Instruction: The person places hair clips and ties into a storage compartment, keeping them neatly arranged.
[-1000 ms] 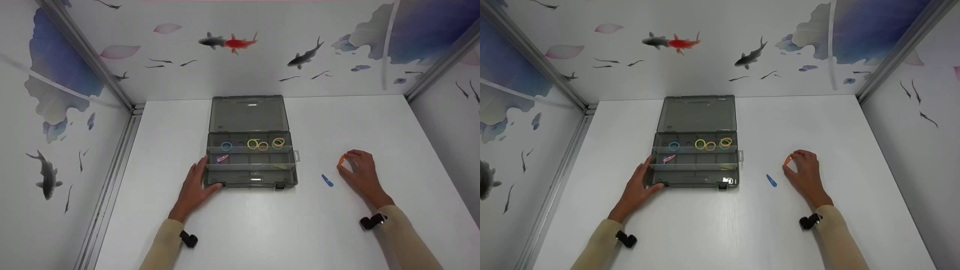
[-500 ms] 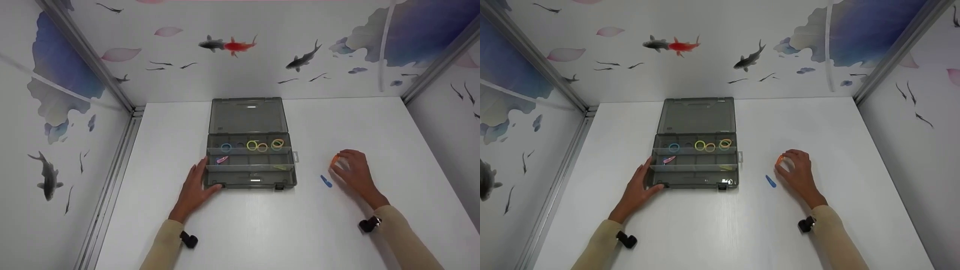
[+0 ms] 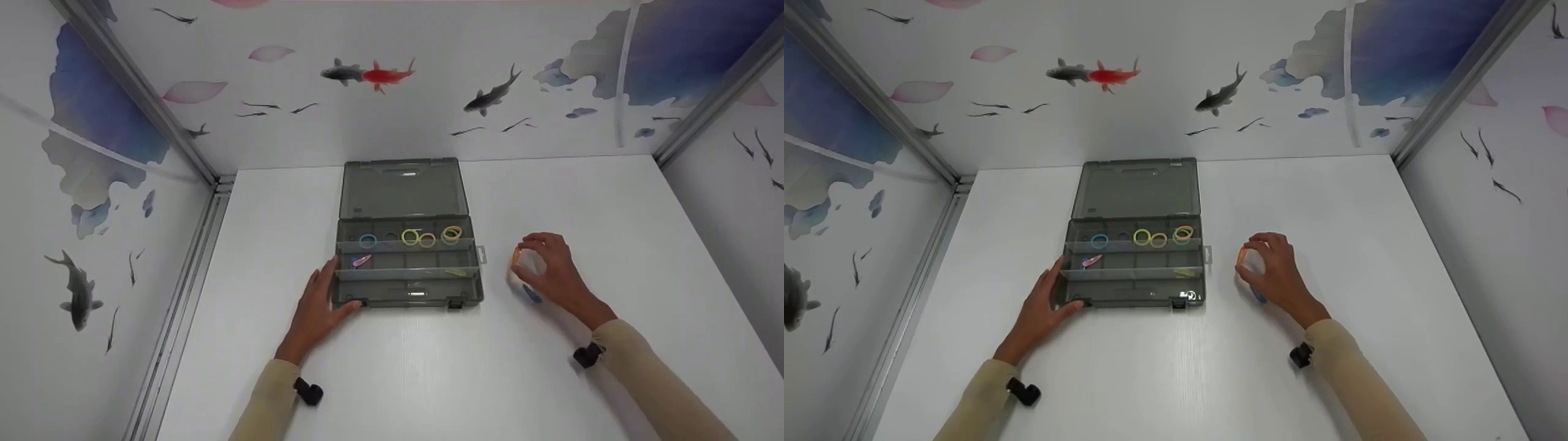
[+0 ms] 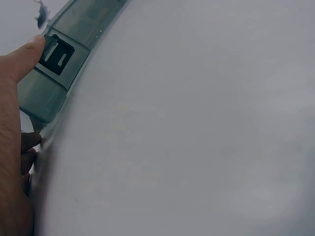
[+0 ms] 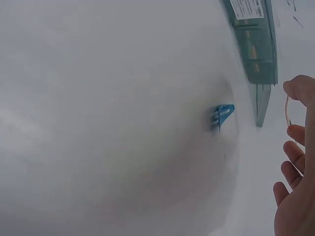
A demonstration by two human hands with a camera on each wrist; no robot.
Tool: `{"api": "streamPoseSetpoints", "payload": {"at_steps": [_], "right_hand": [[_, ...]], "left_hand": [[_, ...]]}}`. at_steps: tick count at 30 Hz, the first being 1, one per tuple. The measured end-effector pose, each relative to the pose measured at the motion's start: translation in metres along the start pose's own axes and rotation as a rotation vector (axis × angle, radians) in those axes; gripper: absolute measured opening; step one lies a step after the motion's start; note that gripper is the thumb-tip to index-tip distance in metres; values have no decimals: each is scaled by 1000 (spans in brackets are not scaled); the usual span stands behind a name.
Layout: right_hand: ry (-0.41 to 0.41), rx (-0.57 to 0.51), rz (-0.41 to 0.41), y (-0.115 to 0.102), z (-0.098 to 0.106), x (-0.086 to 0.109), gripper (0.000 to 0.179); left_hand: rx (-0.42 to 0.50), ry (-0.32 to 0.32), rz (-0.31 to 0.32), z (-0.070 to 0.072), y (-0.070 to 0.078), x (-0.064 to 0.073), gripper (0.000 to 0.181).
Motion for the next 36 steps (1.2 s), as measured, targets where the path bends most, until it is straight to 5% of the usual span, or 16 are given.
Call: {"api": "streamPoseSetpoints", "payload": {"at_steps": [18, 36], "right_hand": [[-102, -28, 144, -43, -25, -45, 41], [-175, -69, 88, -47, -45, -61, 40]], "left_hand": [[17, -14, 47, 1, 0, 1, 109], [19, -19, 61, 0, 0, 1, 109]]}}
Point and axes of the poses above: each hand's wrist, its own x-axis away from the middle knuckle, its own z-axis out of the back of the hand, y = z × x, the point moved 3 cm from there along -x, towards the middle knuckle, and after that the axes turned 10 degrees about -y, right-handed, at the moved point
